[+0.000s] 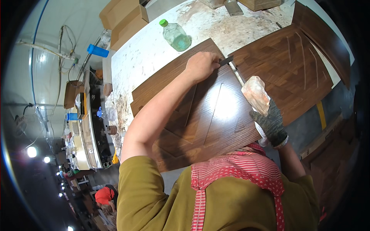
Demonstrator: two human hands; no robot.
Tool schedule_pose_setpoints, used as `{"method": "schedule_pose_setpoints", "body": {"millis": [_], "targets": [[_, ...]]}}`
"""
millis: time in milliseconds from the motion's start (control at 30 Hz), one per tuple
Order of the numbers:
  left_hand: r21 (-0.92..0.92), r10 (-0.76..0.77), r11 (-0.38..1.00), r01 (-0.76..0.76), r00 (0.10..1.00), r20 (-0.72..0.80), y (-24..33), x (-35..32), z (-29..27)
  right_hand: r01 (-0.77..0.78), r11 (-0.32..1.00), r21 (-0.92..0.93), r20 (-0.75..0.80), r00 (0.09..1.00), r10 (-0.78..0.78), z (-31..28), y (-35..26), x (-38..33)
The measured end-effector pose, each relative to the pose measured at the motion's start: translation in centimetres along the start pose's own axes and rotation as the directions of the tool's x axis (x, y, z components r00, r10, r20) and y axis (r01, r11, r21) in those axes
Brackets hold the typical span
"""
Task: The person wipes wooden panels with a cloth, pours liquid from a bottle onto the cloth, and scrapes surfaces and grooves on the panels using a small blade.
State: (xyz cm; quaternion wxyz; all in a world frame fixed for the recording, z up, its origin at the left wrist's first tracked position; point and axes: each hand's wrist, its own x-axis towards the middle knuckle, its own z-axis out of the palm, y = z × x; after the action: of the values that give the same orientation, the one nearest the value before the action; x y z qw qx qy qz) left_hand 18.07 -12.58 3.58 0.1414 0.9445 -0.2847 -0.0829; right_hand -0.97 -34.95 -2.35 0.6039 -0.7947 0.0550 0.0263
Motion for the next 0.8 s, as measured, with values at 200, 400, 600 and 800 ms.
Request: {"method": "schedule_pose_setpoints", "body": {"millis": [200,400,600,800], "targets": [[0.0,-0.024,1.0,0.024,0.996,-0.089,0.0,-0.1,0.0,0.019,0.992,0.124,0.018,1.0,-0.022,0.0,-0.4,0.1],[-0.712,-0.384,0.7,0.053,0.869,-0.312,-6.2,-1.2,-2.9,-0.029,0.999,-0.025,0.053,0.998,0.03,-2.3,-0.4,1.8],[-0.47,-0.512,0.846,0.25,0.625,-0.59,-10.4,-2.8,-0.1,0.338,0.857,-0.39,-0.062,0.919,-0.39,-1.2,-7.2,7.2],[-0.42,-0.469,0.873,0.248,0.659,-0.587,-10.2,-2.7,2.7,0.677,0.322,-0.661,0.4,0.682,-0.612,6.7,-8.9,15.5]]}}
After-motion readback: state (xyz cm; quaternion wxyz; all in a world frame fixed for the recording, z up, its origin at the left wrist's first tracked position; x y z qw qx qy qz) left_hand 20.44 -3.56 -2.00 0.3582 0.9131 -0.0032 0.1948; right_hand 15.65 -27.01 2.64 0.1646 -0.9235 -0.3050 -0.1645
